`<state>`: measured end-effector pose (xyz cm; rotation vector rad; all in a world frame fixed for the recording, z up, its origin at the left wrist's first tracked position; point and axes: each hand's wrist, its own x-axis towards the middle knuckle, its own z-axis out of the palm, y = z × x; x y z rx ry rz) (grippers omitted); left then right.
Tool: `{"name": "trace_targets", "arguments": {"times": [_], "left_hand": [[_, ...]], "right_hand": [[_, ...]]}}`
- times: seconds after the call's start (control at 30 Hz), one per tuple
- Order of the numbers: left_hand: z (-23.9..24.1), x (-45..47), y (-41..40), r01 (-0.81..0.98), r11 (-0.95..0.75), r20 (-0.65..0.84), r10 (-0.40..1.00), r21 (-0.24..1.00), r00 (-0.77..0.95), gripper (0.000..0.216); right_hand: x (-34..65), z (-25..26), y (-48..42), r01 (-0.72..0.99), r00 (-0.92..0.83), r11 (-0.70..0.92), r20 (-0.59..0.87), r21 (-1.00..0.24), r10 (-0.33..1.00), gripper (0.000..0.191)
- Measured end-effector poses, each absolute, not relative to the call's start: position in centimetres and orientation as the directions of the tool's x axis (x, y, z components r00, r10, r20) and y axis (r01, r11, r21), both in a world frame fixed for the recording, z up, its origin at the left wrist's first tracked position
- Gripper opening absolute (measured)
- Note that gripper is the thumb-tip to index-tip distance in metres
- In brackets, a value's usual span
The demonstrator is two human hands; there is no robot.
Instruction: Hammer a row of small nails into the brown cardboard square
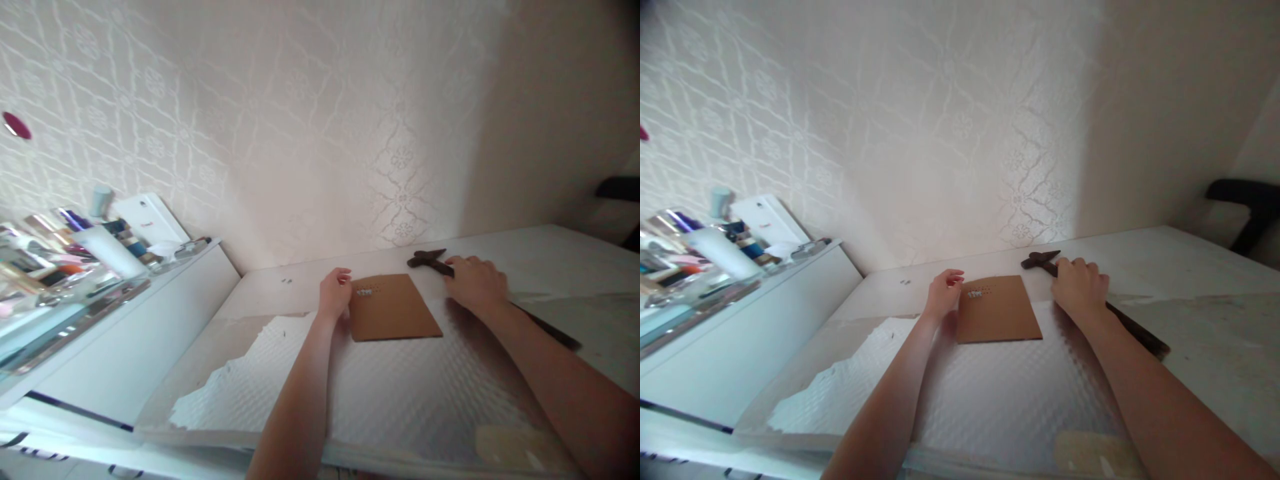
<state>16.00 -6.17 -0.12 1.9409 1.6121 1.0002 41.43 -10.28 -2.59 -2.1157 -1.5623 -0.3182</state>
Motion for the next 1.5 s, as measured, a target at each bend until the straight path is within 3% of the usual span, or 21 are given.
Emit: {"name": "trace_targets", "arguments": {"times": [0.07,0.13,0.2,0.27,0.5,0.7,0.9,1.07,1.27,1.5], "left_hand": [[-0.2,16.1,-6.2,0.67,-0.255,0.277,0.958,0.697,0.076,0.029],[-0.4,16.3,-6.4,0.683,-0.29,0.32,0.944,0.671,0.086,0.028],[-0.7,16.6,-6.5,0.691,-0.331,0.371,0.923,0.642,0.098,0.028],[-0.9,17.0,-6.7,0.69,-0.357,0.404,0.909,0.63,0.102,0.028],[0.5,16.4,-4.7,0.741,-0.238,0.336,0.942,0.628,0.018,0.026],[2.7,9.7,-1.1,0.938,0.056,0.287,0.944,0.342,-0.161,0.03],[2.5,3.0,0.5,0.92,0.341,0.16,0.914,0.195,-0.372,0.03],[1.3,1.3,1.1,0.914,0.339,0.085,0.927,0.225,-0.365,0.028],[1.1,1.9,0.9,0.919,0.329,0.135,0.922,0.217,-0.362,0.02],[2.4,5.1,-0.1,0.882,0.241,0.257,0.896,0.404,-0.362,0.018]], "right_hand": [[40.3,-2.5,-10.1,0.97,0.196,-0.081,0.541,-0.23,0.818,0.032],[38.8,-2.8,-9.8,0.958,-0.023,0.19,0.6,-0.216,0.8,0.038],[37.4,-3.3,-9.4,0.911,-0.224,0.379,0.579,-0.161,0.784,0.044],[36.3,-4.0,-9.1,0.886,-0.308,0.437,0.505,-0.156,0.806,0.047],[35.7,-3.7,-9.4,0.895,-0.309,0.402,0.381,-0.192,0.871,0.049],[35.7,-3.3,-9.6,0.904,-0.276,0.367,0.355,-0.219,0.893,0.047],[35.7,-3.6,-9.5,0.903,-0.269,0.368,0.373,-0.224,0.888,0.049],[35.7,-3.5,-9.6,0.906,-0.267,0.366,0.381,-0.215,0.885,0.048],[35.6,-3.4,-9.6,0.894,-0.267,0.38,0.398,-0.237,0.878,0.045],[35.6,-3.3,-9.6,0.896,-0.282,0.385,0.385,-0.221,0.879,0.045]]}}
